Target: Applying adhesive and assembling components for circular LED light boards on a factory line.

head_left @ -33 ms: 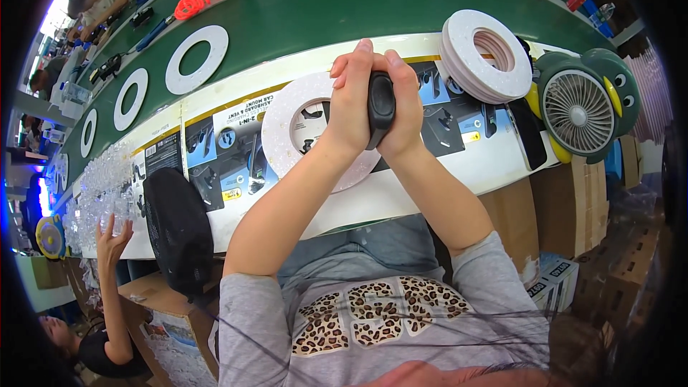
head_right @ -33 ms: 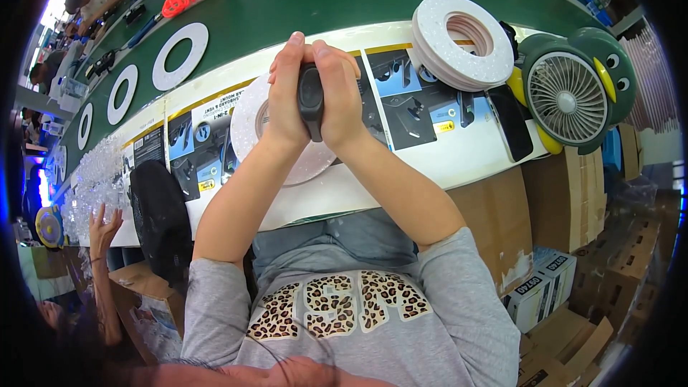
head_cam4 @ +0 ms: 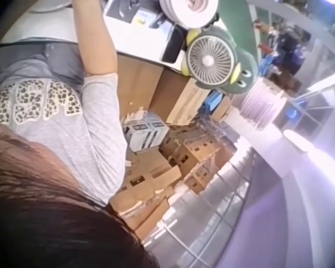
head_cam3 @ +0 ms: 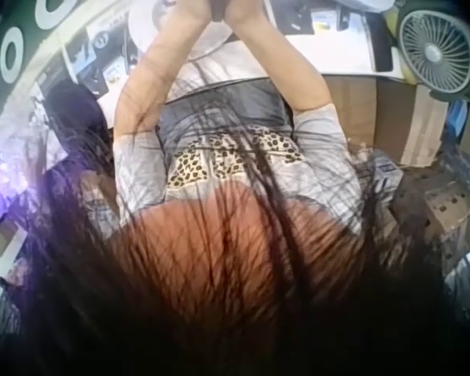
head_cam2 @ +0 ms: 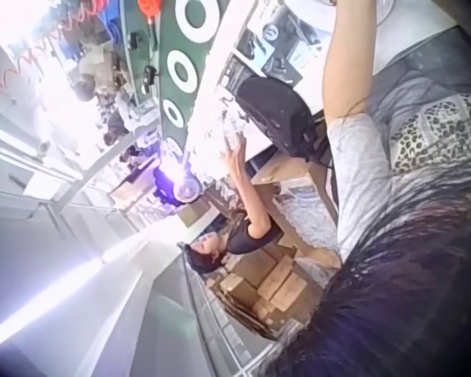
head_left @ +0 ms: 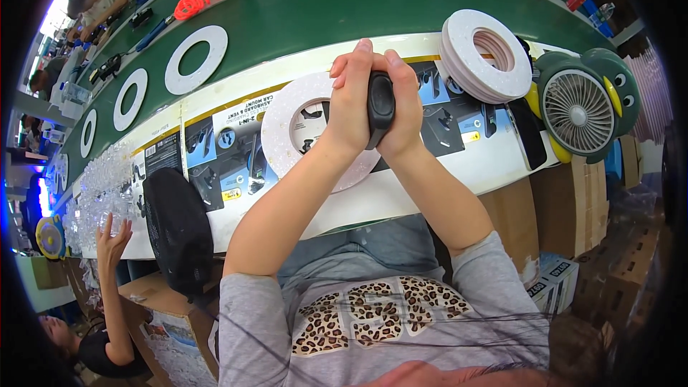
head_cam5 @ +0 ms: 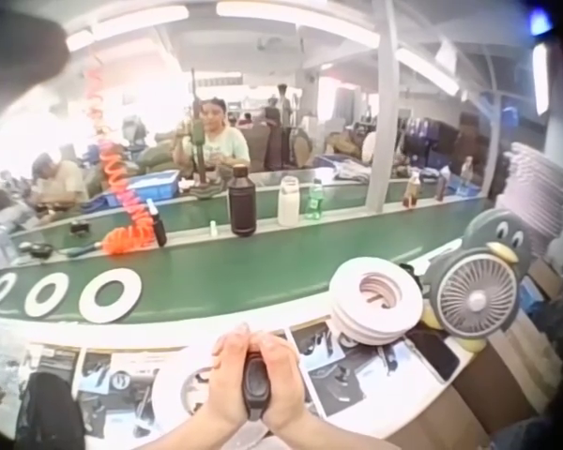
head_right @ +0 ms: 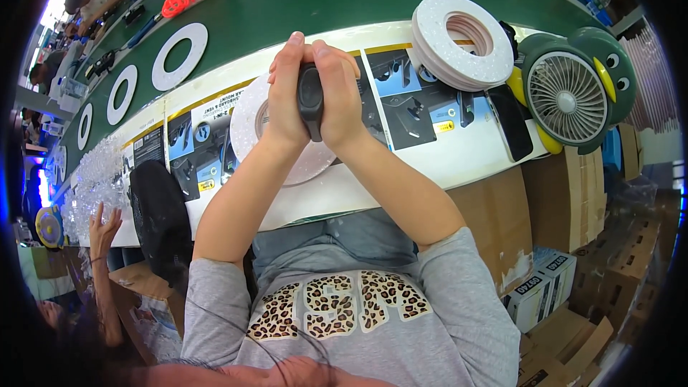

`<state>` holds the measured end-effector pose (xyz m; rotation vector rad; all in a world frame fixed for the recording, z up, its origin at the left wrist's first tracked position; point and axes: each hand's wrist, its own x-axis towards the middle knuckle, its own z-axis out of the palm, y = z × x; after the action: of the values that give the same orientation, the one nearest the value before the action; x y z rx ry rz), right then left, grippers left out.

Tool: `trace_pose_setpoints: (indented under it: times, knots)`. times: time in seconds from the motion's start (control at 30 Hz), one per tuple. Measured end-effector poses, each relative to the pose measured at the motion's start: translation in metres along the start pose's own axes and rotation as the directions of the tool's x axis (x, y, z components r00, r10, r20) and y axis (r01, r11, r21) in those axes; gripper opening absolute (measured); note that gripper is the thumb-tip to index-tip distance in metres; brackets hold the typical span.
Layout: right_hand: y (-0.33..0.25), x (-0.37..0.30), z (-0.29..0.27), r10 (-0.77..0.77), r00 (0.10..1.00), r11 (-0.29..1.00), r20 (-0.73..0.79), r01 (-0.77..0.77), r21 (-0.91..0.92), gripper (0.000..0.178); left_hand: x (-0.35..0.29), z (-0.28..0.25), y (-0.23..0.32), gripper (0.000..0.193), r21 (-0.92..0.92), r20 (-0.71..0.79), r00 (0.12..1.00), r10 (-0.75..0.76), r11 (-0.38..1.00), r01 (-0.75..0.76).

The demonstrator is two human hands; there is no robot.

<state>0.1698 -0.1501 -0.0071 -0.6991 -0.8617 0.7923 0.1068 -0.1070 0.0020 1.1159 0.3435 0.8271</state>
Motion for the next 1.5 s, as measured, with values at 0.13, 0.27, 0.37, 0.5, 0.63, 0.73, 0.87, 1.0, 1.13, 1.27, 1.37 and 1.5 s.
trace_pose_setpoints:
  times: [0.13,0.27,0.37,0.5,0.63,0.73,0.87,1.0,1.13,1.27,1.37,1.5]
  knots:
    - [-0.007,-0.001,0.003,0.008,0.999,0.996,0.037,-0.005,-0.086,0.059,0.000,-0.002,-0.002,0.055,-0.034,-0.009,1.000,-0.018,0.999,0.017]
    - [-0.001,-0.001,0.000,-0.009,1.000,0.997,0.019,0.011,-0.079,0.059,0.000,0.000,-0.001,0.055,-0.058,0.002,1.000,-0.026,0.998,0.026]
    - [0.002,0.000,-0.004,-0.019,1.000,0.999,0.002,0.019,-0.044,0.059,0.000,0.001,-0.001,0.055,-0.034,-0.010,0.999,-0.038,0.999,0.037]
    - [-0.016,-0.003,0.009,0.029,1.000,0.997,-0.011,-0.029,-0.074,0.056,-0.001,0.001,0.004,0.055,0.015,0.036,0.998,-0.045,0.999,0.044]
    - [-0.025,-0.006,0.007,0.003,1.000,0.993,-0.005,-0.004,-0.118,0.054,-0.005,0.004,0.000,0.054,-0.084,-0.038,0.995,-0.090,0.993,0.087]
    - [-0.028,-0.010,0.002,-0.040,0.998,0.978,0.038,0.047,-0.203,0.053,-0.011,0.012,0.003,0.054,-0.112,-0.057,0.991,-0.122,0.987,0.115]
    - [-0.034,-0.016,-0.001,-0.052,0.998,0.961,0.020,0.055,-0.271,0.055,-0.019,0.031,0.016,0.054,-0.052,0.076,0.995,-0.059,0.997,0.063]
    - [-0.038,-0.019,-0.003,-0.113,0.991,0.937,0.072,0.131,-0.323,0.047,-0.018,0.028,0.009,0.049,-0.031,0.113,0.993,-0.015,0.999,0.019]
    - [-0.034,-0.019,0.000,-0.002,0.999,0.988,-0.039,-0.004,-0.154,0.056,-0.015,0.025,-0.003,0.054,0.051,0.048,0.999,-0.005,0.999,0.003]
    - [-0.031,-0.020,-0.003,0.001,0.999,0.989,-0.049,-0.009,-0.146,0.056,-0.016,0.025,-0.002,0.059,0.035,0.001,0.998,-0.061,0.998,0.060]
    - [-0.031,-0.021,-0.003,0.006,0.999,0.990,-0.043,-0.012,-0.138,0.056,-0.017,0.028,0.002,0.060,0.058,0.018,0.999,-0.032,0.998,0.031]
    - [-0.032,-0.020,-0.002,0.029,0.999,0.992,-0.041,-0.033,-0.123,0.056,-0.017,0.028,0.000,0.060,0.036,0.009,0.999,-0.040,0.999,0.040]
